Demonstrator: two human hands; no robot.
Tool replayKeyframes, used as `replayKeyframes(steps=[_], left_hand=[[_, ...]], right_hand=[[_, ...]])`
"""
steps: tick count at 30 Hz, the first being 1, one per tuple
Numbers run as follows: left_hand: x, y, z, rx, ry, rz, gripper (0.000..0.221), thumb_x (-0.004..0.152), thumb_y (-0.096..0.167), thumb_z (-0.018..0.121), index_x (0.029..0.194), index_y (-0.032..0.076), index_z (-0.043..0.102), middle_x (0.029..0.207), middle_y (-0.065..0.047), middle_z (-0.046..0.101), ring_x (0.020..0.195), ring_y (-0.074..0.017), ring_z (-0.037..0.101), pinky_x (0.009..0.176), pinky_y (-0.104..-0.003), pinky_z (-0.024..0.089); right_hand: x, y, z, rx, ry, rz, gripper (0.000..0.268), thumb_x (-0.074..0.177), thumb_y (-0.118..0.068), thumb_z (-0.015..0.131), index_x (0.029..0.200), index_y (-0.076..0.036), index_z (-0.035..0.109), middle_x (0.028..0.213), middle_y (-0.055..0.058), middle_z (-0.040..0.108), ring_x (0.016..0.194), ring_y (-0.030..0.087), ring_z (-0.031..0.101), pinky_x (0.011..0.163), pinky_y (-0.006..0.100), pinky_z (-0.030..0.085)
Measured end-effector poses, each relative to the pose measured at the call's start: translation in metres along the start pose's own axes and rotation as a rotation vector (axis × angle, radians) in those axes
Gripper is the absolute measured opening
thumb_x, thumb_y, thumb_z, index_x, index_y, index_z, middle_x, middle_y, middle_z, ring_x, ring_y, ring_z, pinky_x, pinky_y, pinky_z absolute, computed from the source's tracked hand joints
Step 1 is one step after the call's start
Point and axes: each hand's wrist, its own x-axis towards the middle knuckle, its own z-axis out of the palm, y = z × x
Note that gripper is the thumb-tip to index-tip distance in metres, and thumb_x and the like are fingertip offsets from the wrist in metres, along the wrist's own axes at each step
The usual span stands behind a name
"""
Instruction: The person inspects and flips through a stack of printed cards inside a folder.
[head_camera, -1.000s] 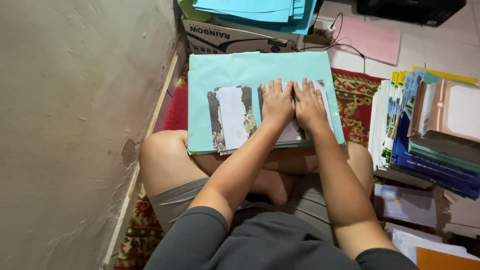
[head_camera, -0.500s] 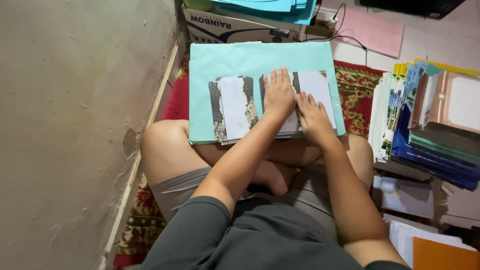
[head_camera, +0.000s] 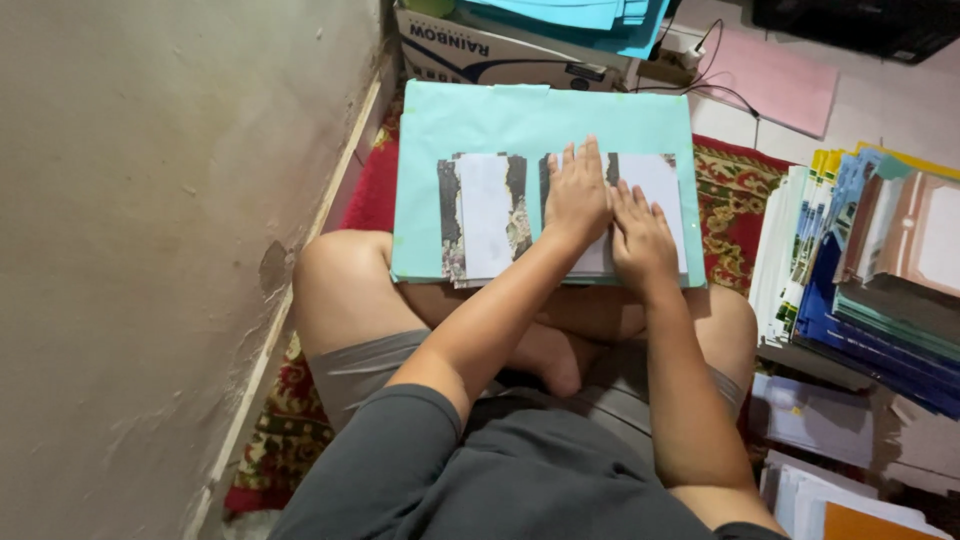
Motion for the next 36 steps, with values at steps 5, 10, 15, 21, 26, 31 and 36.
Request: replayKeyframes(steps=[5, 10, 15, 21, 26, 31, 36], left_hand=[[-0.019, 0.013, -0.041, -0.089, 0.14, 0.262, 0.064, 0.071, 0.02, 0.069, 0.134, 0.01, 0.063, 0.154, -0.02, 0.047, 0.15, -0.0458, 0.035, 0.12, -0.062, 0.028], [-0.091, 0.008, -0.068, 0.001, -0.104, 0.413, 0.079, 0.075, 0.044, 0.076, 0.144, 0.014, 0.053, 0.154, -0.015, 0.049, 0.146, -0.0359, 0.044, 0.118, -0.06, 0.033], [-0.122, 0.0, -0.065, 0.055, -0.031, 0.551, 0.053, 0.091, 0.025, 0.062, 0.143, 0.014, 0.055, 0.142, -0.011, 0.06, 0.132, -0.0354, 0.059, 0.104, -0.05, 0.048], [-0.097, 0.006, -0.068, -0.095, -0.042, 0.545, 0.05, 0.079, 0.039, 0.075, 0.125, 0.02, 0.065, 0.106, -0.003, 0.069, 0.1, -0.027, 0.065, 0.082, -0.043, 0.048], [-0.072, 0.0, -0.1, 0.038, -0.237, 0.537, 0.085, 0.068, 0.055, 0.09, 0.141, 0.03, 0.054, 0.148, -0.012, 0.051, 0.145, -0.0363, 0.039, 0.113, -0.054, 0.034], [-0.079, 0.003, -0.087, -0.009, -0.332, 0.51, 0.071, 0.077, 0.048, 0.086, 0.14, 0.034, 0.056, 0.157, -0.014, 0.044, 0.15, -0.0386, 0.038, 0.119, -0.057, 0.033], [-0.074, 0.001, -0.074, -0.013, -0.174, 0.57, 0.061, 0.071, 0.039, 0.088, 0.125, 0.028, 0.062, 0.134, -0.012, 0.058, 0.13, -0.0365, 0.059, 0.102, -0.05, 0.047]], right_hand=[[-0.019, 0.013, 0.001, 0.358, 0.37, -0.06, 0.045, 0.101, -0.002, 0.053, 0.143, -0.009, 0.066, 0.137, 0.018, 0.066, 0.131, 0.036, 0.059, 0.113, 0.047, 0.044], [-0.014, 0.02, 0.004, 0.757, 0.438, 0.04, 0.031, 0.112, -0.005, 0.048, 0.132, -0.005, 0.071, 0.123, 0.017, 0.071, 0.12, 0.029, 0.067, 0.103, 0.04, 0.053], [-0.018, 0.007, -0.001, 0.906, 0.512, 0.055, 0.03, 0.114, -0.001, 0.042, 0.125, 0.007, 0.068, 0.118, 0.026, 0.069, 0.119, 0.032, 0.066, 0.102, 0.044, 0.056], [-0.02, 0.003, -0.005, 0.978, 0.517, 0.111, 0.036, 0.118, -0.012, 0.037, 0.126, 0.007, 0.066, 0.12, 0.024, 0.068, 0.121, 0.031, 0.065, 0.102, 0.046, 0.055], [-0.021, -0.006, -0.018, 0.975, 0.506, 0.164, 0.036, 0.118, -0.017, 0.036, 0.125, 0.0, 0.067, 0.12, 0.017, 0.07, 0.12, 0.023, 0.064, 0.101, 0.04, 0.055], [-0.022, -0.005, -0.013, 1.056, 0.494, 0.207, 0.037, 0.117, -0.021, 0.035, 0.127, -0.001, 0.065, 0.123, 0.017, 0.068, 0.122, 0.024, 0.061, 0.104, 0.043, 0.054], [-0.021, -0.004, -0.012, 0.987, 0.512, 0.15, 0.035, 0.118, -0.017, 0.036, 0.127, 0.001, 0.064, 0.121, 0.019, 0.069, 0.122, 0.026, 0.063, 0.102, 0.043, 0.055]])
